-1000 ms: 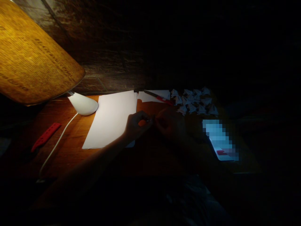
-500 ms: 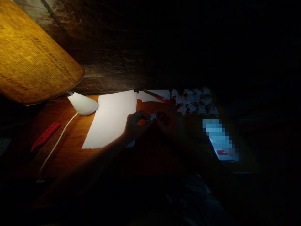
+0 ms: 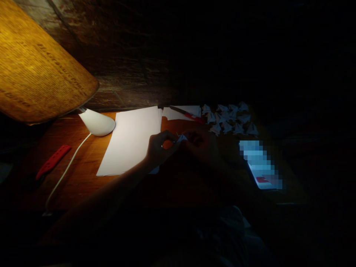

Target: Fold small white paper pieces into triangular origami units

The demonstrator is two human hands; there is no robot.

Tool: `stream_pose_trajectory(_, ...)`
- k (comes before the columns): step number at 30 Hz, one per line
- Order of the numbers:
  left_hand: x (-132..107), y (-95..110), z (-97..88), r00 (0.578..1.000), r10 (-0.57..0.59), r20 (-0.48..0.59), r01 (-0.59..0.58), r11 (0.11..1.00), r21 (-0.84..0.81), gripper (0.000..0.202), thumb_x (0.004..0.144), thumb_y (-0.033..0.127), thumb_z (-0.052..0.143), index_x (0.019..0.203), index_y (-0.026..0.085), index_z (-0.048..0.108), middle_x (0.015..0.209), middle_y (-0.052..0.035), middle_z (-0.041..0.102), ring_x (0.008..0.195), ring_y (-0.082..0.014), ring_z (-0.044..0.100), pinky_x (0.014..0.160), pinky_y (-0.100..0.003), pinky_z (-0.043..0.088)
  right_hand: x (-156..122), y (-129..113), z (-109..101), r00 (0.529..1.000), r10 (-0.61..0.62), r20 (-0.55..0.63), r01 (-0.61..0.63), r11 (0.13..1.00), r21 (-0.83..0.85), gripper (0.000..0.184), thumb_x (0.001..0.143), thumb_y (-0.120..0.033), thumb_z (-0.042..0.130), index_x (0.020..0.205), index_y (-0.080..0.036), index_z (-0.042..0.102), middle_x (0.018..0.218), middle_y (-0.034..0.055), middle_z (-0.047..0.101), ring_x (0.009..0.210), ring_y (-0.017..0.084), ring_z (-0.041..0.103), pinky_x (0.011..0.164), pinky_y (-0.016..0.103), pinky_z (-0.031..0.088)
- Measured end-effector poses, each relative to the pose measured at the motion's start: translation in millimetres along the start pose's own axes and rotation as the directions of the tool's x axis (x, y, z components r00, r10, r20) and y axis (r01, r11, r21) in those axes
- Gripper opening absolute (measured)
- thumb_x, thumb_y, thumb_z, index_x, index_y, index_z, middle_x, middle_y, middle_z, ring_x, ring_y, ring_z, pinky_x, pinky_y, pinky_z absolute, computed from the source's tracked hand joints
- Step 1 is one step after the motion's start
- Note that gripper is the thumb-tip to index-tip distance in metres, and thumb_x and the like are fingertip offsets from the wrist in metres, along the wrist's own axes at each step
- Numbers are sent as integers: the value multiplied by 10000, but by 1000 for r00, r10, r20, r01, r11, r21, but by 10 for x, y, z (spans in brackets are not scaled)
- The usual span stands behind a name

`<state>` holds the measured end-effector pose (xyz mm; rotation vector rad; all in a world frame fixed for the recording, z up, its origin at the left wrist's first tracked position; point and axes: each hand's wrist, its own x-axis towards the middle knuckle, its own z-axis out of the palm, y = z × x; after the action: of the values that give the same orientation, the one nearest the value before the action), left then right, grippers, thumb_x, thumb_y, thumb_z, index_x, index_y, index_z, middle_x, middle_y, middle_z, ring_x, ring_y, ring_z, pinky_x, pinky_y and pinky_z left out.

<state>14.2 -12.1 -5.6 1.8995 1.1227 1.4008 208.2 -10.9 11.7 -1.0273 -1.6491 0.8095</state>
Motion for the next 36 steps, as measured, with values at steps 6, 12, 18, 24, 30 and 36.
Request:
stream_pose_trajectory(6, 7, 17, -7, 1000, -19, -17, 19, 1000, 17, 76, 796, 245, 755, 807, 188, 705, 768, -24, 761, 699, -145, 710, 661, -267, 592, -8, -27, -21, 996, -88, 5, 88, 996, -34, 154, 835, -274, 734, 970, -207, 767, 910, 42, 779, 755, 169, 693, 666, 297, 562)
stream_pose_trajectory(12, 11, 25, -12, 999, -31, -21, 31, 999, 25, 80, 796, 260, 757, 802, 201, 702, 770, -19, 760, 697, -144, 704, 668, -273, 599, -9, 8, -13, 992, -122, -13, 121, 991, -48, 152, 867, -241, 686, 988, -214, 774, 930, 46, 782, 762, 173, 700, 687, 314, 578)
stream_pose_trajectory(18, -2, 5, -5, 999, -33, -20, 34, 999, 29, 91, 799, 266, 770, 810, 197, 712, 779, -26, 770, 696, -147, 712, 667, -275, 603, -4, 17, -7, 993, -120, -1, 119, 986, -120, 152, 868, -214, 695, 988, -204, 787, 880, 41, 766, 737, 167, 692, 677, 303, 569)
stream_pose_trajectory(24, -1, 14, 13, 999, -48, -24, 49, 999, 23, 100, 803, 283, 773, 812, 194, 731, 789, -28, 781, 699, -145, 718, 670, -269, 605, -14, 19, 12, 984, -178, -29, 171, 971, -165, 164, 865, -183, 692, 1002, -184, 783, 883, 46, 770, 716, 157, 684, 657, 294, 568)
stream_pose_trajectory(30, 8, 38, 15, 999, -42, -29, 42, 999, 2, 86, 800, 271, 773, 807, 195, 731, 781, -21, 776, 712, -148, 723, 680, -268, 606, -21, 4, 14, 985, -168, -24, 161, 968, -193, 167, 877, -215, 688, 1009, -210, 789, 901, 47, 775, 734, 168, 695, 672, 306, 586)
stream_pose_trajectory(36, 2, 43, 11, 998, -63, -20, 63, 998, 19, 85, 805, 282, 763, 811, 201, 737, 795, -27, 778, 721, -155, 721, 689, -285, 614, -20, 6, 19, 987, -160, -29, 152, 970, -190, 146, 887, -225, 691, 992, -219, 791, 910, 45, 780, 739, 169, 699, 683, 311, 594)
